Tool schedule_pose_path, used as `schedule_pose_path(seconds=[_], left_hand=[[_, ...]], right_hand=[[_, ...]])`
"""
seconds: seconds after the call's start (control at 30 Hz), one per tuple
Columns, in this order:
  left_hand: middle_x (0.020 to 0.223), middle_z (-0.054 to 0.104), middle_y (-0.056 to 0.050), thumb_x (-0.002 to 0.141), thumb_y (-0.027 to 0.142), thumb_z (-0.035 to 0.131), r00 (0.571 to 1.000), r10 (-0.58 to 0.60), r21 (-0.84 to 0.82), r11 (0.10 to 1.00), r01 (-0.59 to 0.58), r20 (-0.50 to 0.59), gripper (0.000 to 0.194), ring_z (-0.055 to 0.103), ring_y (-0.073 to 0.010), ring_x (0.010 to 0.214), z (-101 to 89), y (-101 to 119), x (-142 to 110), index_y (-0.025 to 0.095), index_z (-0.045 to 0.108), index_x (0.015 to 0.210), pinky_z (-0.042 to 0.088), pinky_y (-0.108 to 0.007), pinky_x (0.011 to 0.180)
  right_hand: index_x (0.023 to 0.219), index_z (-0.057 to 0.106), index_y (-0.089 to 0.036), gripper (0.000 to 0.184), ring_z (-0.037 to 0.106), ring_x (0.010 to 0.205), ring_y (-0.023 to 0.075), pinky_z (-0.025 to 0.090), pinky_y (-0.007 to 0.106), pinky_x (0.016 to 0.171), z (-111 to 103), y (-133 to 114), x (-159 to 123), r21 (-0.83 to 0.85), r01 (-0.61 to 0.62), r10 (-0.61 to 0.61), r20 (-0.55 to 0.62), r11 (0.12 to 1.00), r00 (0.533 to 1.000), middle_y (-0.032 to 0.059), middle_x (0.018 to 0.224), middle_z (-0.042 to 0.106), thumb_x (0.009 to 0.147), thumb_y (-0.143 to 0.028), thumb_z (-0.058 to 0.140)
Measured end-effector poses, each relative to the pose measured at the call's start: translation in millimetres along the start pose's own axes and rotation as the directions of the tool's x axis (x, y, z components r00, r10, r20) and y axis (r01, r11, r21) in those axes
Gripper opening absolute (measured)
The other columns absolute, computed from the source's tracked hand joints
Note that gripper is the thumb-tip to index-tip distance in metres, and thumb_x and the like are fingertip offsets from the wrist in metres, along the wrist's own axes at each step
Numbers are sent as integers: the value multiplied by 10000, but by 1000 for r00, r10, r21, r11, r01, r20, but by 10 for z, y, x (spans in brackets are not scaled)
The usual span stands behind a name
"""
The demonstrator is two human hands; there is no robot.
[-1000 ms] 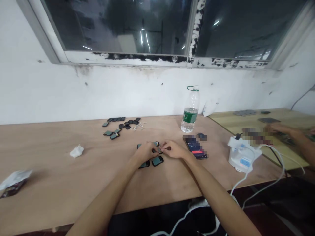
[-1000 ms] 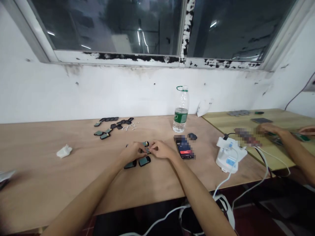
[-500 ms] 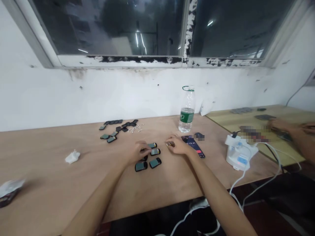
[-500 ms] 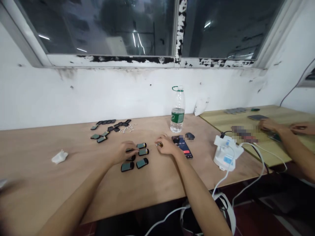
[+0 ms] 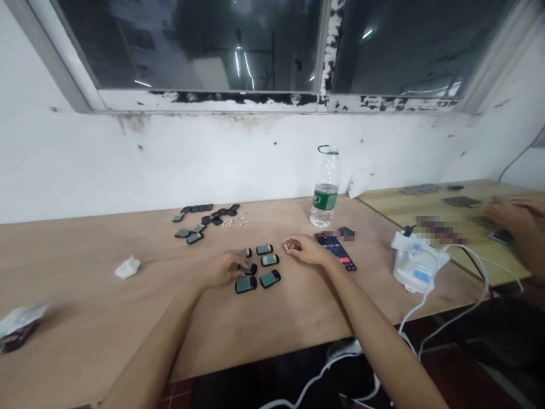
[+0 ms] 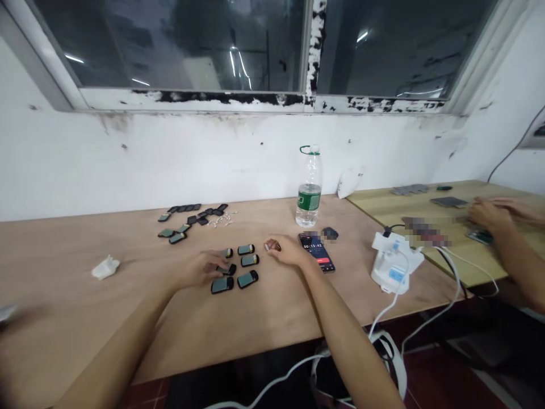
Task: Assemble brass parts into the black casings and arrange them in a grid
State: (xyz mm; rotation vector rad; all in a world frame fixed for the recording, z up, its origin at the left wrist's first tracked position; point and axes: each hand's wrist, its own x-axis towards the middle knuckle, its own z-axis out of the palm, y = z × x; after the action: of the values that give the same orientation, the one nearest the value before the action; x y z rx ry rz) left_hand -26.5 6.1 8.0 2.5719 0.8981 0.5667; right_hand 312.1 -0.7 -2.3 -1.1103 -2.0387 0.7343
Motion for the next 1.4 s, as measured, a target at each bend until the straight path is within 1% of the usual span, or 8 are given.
schedule_pose_path(seconds=[0.1,0.27,0.43,0.7,0.87,1.03,1.17,1.4], left_hand=[[1001,777,-70,823,320,764,1000,-7,45,999,7,-16,151,724,-214,880,2,22,8,225,807,933,577,-296,799],[949,761,-49,796,269,768,988,28,128,992,-8,-155,110,714,-194,844,40,168,63,232,805,892,566,-279,810],[996,758,-60,837,222,710,972,112,86,992,-96,-207,134,723,-192,864,113,292,113,219,807,929,577,-286,825],[976,759,-67,819,217,735,954,152,139,983,-119,-257,99,725,-197,830,148,277,104,220,813,879,594,-294,783],[991,761,-82,842,247,725,950,154,148,982,-117,-271,118,727,-203,836,160,272,108,217,822,902,597,-304,776],[973,769,-60,833,237,728,958,148,149,982,-113,-245,128,731,-199,831,191,309,124,240,828,911,608,-303,797],[992,768,-54,842,251,735,950,150,146,983,-113,-275,119,735,-200,851,211,313,127,248,825,919,616,-315,830],[965,765,-73,840,263,735,930,160,146,982,-117,-331,104,728,-197,830,181,268,109,211,821,867,608,-287,770]], right_hand=[[1067,706,-162,224,679,844,189,534,316,800,76,-110,9,81,24,-17,-78,996,997,64,942,747,846,-195,688],[1050,723,-165,283,670,794,183,535,305,731,420,-274,77,255,67,-32,-140,965,990,60,888,749,830,-339,767],[1050,763,-184,313,657,769,179,507,293,687,650,-351,124,221,118,-76,-187,968,979,52,866,745,821,-394,803],[1063,806,-193,406,621,710,170,503,294,662,659,-328,131,239,147,-102,-191,960,976,59,853,735,819,-518,792],[1060,810,-193,391,611,700,165,492,284,644,672,-341,128,230,159,-110,-214,960,971,60,861,738,815,-498,807],[1088,800,-228,306,676,880,203,556,319,784,599,-365,99,146,214,-193,-147,966,970,78,1008,736,860,-432,782],[1108,788,-231,271,693,992,226,570,369,897,530,-391,72,159,265,-249,-111,951,962,95,1082,739,905,-404,737],[1202,761,-213,414,736,844,203,617,358,810,537,-399,31,269,181,-172,-56,946,984,105,1116,749,839,-407,800]])
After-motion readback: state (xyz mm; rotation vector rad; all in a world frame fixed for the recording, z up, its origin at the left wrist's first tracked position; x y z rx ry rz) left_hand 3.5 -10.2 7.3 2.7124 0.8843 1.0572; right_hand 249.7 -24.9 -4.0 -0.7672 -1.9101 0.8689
